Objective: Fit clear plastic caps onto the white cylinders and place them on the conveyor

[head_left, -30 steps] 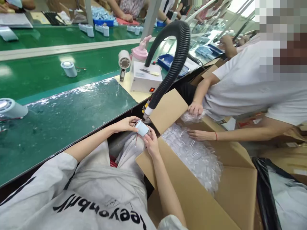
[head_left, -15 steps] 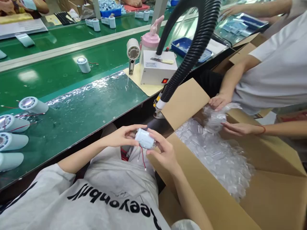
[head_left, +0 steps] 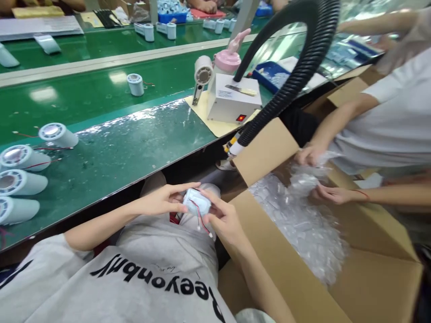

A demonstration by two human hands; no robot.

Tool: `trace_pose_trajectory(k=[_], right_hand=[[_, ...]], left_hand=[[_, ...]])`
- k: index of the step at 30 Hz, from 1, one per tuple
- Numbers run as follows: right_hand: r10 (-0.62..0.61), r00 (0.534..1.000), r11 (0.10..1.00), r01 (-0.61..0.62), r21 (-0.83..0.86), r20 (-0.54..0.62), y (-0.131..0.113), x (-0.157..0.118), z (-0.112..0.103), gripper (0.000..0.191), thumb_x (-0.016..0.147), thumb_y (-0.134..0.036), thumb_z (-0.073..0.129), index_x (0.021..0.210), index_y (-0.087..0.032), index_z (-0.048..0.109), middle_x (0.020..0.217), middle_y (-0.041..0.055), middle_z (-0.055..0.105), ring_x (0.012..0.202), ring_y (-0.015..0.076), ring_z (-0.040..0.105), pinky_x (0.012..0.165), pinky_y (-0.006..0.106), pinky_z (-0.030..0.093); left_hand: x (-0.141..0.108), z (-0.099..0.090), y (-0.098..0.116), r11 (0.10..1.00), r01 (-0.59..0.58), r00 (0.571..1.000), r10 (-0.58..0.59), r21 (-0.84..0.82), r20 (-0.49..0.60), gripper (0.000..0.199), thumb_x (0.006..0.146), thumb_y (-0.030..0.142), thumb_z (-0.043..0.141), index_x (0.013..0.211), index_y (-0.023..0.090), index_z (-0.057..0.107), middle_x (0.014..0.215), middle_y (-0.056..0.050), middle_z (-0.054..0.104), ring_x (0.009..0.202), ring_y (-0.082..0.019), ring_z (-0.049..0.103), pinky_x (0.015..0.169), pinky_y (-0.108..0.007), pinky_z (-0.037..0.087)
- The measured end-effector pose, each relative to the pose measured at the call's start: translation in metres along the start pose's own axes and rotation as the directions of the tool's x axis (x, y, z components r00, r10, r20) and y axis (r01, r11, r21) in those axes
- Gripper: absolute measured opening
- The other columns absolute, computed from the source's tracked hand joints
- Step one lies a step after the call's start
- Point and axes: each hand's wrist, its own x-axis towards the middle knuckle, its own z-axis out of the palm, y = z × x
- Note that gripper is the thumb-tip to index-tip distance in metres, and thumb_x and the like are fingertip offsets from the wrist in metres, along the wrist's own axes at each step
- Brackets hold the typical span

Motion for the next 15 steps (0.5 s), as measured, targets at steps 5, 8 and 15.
trace_pose_trajectory(k=[5,8,15], right_hand=[[0.140,0.950,0.898,-0.240,-0.368,-0.278,0.022,0.006,-0.058,0.047,0.097,-0.058,0.057,0.126,-0.025,0.074,0.131,0.0096,0.073,0.107,0.0259,0.073,0.091,0.039,0.061],[0.206,0.745,0.711,-0.559,-0.426,-0.634,0.041,0.006,-0.134,0.039,0.105,-0.040,0.046,0.117,-0.014,0.073,0.120,0.0148,0.074,0.107,0.0254,0.071,0.090,0.040,0.060],[0.091,0.844,0.716,-0.424,-0.555,-0.528,0.063,0.035,-0.186,0.029,0.100,-0.037,0.067,0.119,-0.015,0.066,0.114,0.0073,0.069,0.094,0.0195,0.070,0.081,0.038,0.062]], left_hand=[[-0.030,-0.031,0.039,0.892,0.148,0.977,-0.066,0.427,-0.201,0.064,0.075,0.051,0.073,0.130,0.019,0.064,0.116,-0.008,0.075,0.094,-0.023,0.071,0.080,-0.031,0.057],[-0.046,-0.101,0.094,0.656,0.322,0.818,0.170,0.682,-0.550,0.075,0.076,0.073,0.057,0.130,0.022,0.061,0.118,-0.003,0.074,0.102,-0.026,0.071,0.094,-0.039,0.057],[-0.042,-0.242,0.164,0.151,0.844,0.475,0.237,0.515,-0.848,0.101,0.095,0.080,0.026,0.147,-0.005,0.042,0.157,-0.021,0.047,0.141,-0.039,0.048,0.117,-0.055,0.040]])
